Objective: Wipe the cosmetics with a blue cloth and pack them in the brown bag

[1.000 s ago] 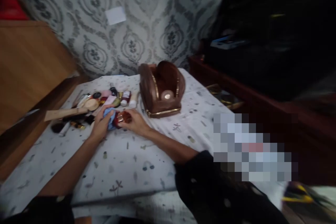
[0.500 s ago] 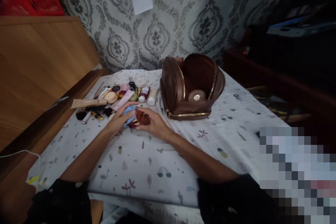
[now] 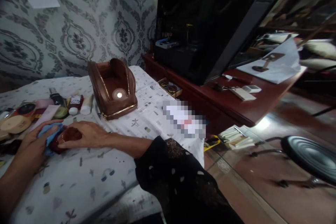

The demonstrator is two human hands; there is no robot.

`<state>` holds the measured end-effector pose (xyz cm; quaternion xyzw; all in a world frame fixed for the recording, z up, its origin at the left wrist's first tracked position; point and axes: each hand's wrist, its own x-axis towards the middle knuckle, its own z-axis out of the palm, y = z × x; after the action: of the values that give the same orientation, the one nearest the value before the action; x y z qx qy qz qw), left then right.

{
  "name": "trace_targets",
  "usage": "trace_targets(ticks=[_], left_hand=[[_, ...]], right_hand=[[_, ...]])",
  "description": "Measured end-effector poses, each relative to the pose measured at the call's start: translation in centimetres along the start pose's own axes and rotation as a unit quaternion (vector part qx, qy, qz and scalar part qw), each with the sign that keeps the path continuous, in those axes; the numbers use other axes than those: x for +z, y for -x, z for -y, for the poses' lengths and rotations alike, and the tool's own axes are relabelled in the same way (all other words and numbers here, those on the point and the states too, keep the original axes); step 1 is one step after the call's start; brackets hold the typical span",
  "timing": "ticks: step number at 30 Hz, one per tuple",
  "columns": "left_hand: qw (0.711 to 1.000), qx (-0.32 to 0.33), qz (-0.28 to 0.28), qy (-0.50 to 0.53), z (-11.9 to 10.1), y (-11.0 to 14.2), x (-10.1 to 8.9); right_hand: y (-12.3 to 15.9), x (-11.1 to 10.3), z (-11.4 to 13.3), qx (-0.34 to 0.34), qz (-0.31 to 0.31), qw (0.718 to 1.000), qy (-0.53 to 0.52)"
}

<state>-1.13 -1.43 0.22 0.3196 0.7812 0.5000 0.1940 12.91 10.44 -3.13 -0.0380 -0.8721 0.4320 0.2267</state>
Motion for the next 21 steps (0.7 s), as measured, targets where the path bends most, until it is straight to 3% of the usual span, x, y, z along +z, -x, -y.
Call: trace_targets(ticks=[4, 10, 14, 21], left_hand=[[0.99, -0.053, 0.044, 0.12, 0.7, -0.5, 0.0], [0.989, 0.033, 0.118, 0.083, 1.5, -0.3, -0.1], [0.988, 0.096, 0.097, 0.076, 1.8, -0.5, 0.2], [0.987, 0.116, 0.065, 0.095, 2.1, -0.4, 0.6]], right_hand=[[-0.1, -0.2, -0.9, -0.033, -0.01, 0.999, -0.01], [-0.3, 0.1, -2.6, -0.117, -0.03, 0.992, -0.031], [-0.3, 0.5, -3.1, -0.104, -0.047, 0.993, -0.012], [-0.3, 0.7, -3.1, -0.061, -0.036, 0.997, 0.031]])
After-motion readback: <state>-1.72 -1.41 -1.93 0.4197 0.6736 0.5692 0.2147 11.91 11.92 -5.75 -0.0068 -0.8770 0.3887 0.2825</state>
